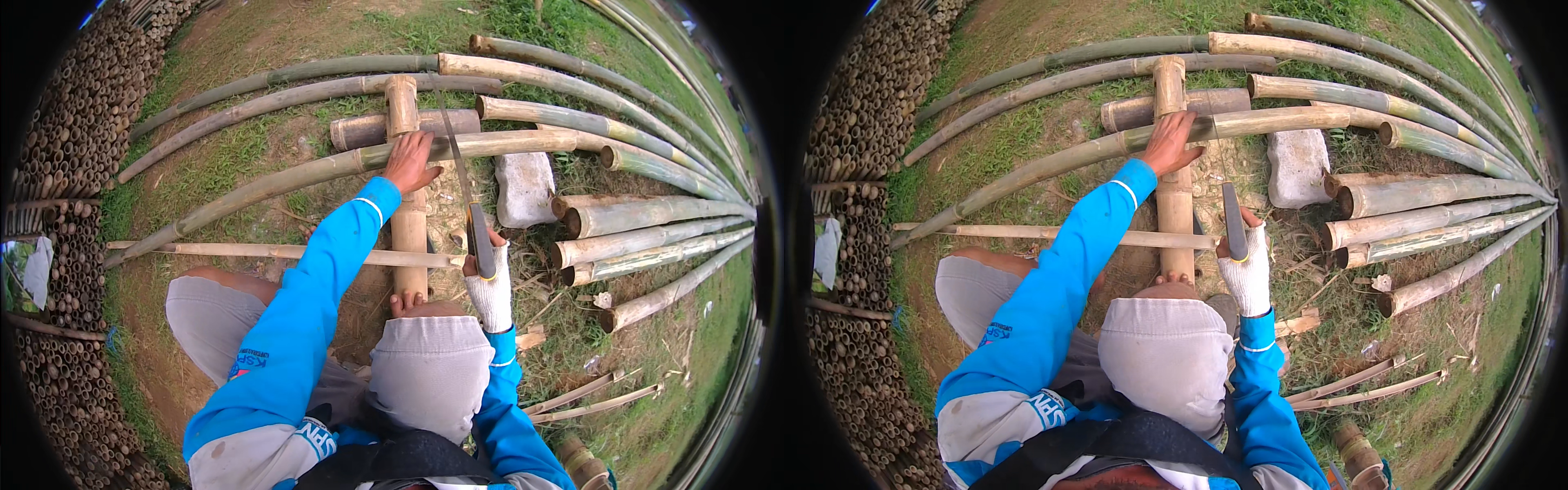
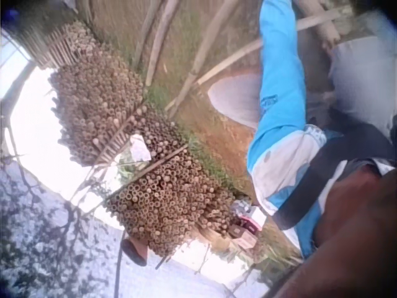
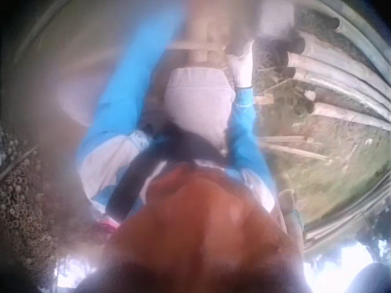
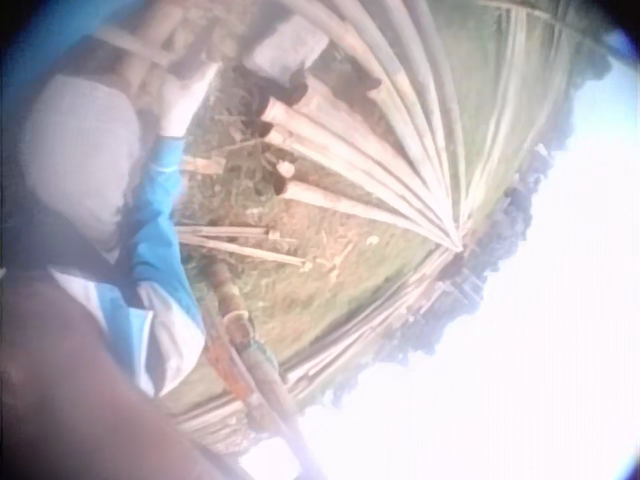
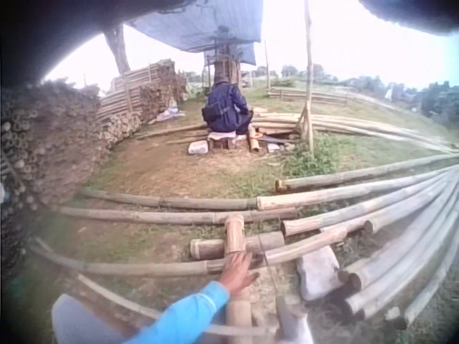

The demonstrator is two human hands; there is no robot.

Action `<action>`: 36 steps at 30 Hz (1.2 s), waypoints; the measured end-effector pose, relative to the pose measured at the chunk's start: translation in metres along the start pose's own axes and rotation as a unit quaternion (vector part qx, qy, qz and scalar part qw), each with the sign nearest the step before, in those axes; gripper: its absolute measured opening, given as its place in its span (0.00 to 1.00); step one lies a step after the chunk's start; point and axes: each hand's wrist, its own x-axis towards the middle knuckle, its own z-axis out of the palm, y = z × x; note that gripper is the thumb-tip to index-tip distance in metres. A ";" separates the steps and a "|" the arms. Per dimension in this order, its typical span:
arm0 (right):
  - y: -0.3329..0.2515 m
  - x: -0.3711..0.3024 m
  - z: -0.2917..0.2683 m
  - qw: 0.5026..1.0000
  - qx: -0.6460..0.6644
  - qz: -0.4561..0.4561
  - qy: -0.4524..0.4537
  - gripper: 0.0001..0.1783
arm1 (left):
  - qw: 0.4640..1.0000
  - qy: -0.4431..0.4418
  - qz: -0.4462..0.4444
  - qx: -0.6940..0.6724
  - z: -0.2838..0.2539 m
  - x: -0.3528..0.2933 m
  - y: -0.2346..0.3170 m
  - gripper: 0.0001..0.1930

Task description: The person sits on the ground and uses a hand saw to cut long bamboo poles into shorter sections. They repeatedly position a pole on a makeshift support, saw through it, and set the cut piece aside. The person handles the bamboo and saw with both hands throughout the process.

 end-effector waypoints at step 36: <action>-0.013 0.009 0.011 1.000 0.013 0.014 0.017 0.38 | 0.986 -0.098 -0.072 0.117 0.014 0.019 0.006 0.28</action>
